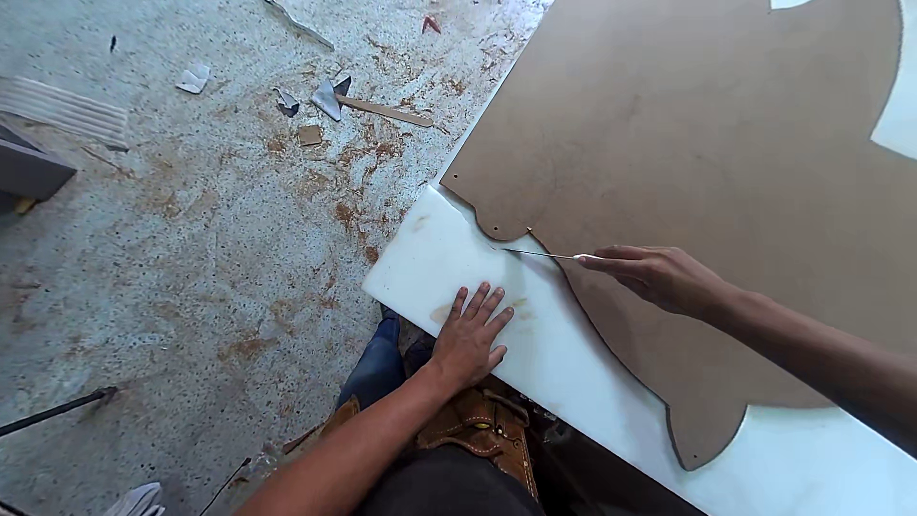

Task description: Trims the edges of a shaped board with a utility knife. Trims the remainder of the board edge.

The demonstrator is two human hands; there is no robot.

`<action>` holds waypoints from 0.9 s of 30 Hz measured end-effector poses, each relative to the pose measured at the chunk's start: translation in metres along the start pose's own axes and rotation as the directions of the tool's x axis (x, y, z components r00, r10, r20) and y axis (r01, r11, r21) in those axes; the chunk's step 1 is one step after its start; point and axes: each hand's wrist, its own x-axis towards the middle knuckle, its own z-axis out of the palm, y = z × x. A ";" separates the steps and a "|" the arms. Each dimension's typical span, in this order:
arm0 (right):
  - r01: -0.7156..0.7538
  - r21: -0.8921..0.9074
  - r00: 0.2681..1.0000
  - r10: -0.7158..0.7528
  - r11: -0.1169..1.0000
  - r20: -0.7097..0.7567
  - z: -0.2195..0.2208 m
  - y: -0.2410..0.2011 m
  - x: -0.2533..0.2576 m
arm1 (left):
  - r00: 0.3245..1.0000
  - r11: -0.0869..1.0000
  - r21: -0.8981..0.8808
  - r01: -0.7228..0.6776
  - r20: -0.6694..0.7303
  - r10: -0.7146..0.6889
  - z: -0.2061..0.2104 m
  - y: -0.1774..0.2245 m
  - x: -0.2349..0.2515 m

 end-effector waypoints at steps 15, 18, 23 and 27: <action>-0.180 -0.108 0.975 0.192 0.978 0.113 -0.060 -0.020 -0.011 | 0.996 0.997 -0.071 0.005 0.090 0.001 -0.014 -0.009 -0.001; -0.411 0.048 0.911 0.409 0.910 0.051 -0.030 -0.073 -0.043 | 0.994 0.993 -0.112 0.025 0.112 -0.012 -0.029 0.000 0.010; -0.617 0.275 0.752 0.656 0.737 -0.071 0.058 -0.142 -0.070 | 0.992 0.981 -0.158 -0.113 0.044 0.121 -0.010 0.008 0.034; -0.627 0.318 0.700 0.694 0.711 -0.172 0.077 -0.154 -0.062 | 0.983 0.981 -0.086 -0.176 0.042 0.180 0.008 0.002 0.035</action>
